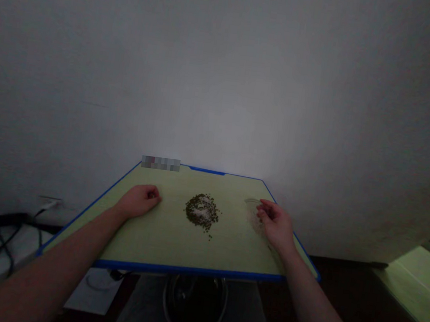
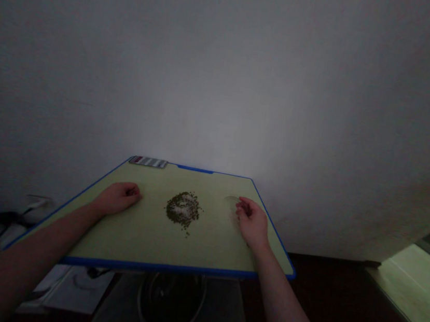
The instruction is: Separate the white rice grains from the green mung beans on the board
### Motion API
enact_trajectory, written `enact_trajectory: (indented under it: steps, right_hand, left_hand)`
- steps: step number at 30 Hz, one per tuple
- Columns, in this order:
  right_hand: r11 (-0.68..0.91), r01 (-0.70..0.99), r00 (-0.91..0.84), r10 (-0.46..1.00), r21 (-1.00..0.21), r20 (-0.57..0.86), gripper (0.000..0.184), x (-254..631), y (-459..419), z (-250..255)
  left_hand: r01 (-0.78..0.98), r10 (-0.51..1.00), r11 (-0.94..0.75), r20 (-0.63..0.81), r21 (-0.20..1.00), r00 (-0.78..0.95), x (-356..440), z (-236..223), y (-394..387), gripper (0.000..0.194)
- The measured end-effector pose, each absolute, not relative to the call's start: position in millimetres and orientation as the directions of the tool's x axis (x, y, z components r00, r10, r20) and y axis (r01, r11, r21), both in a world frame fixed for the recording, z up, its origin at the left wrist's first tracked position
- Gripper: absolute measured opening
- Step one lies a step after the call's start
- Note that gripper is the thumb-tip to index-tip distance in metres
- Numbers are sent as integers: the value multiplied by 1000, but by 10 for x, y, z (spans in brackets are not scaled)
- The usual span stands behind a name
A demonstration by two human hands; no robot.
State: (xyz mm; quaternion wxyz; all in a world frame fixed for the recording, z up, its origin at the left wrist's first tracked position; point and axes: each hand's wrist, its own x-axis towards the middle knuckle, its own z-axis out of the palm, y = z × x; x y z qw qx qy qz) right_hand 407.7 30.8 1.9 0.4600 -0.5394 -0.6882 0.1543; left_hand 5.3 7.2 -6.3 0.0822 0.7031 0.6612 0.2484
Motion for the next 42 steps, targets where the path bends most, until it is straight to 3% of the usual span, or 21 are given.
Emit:
enact_trajectory:
  steps: [8, 16, 42]
  right_hand:
    - [449, 758, -270, 876, -474, 399, 34, 3534, 395, 169]
    - [462, 832, -366, 873, -308, 322, 34, 3535, 106, 113]
    - [517, 800, -421, 845, -304, 330, 32, 3609, -45, 152]
  left_hand:
    - [896, 973, -103, 231, 432, 0, 24, -102, 103, 24]
    - [895, 972, -104, 234, 435, -1, 23, -95, 99, 24]
    - [892, 974, -97, 225, 442, -6, 26, -88, 88, 23]
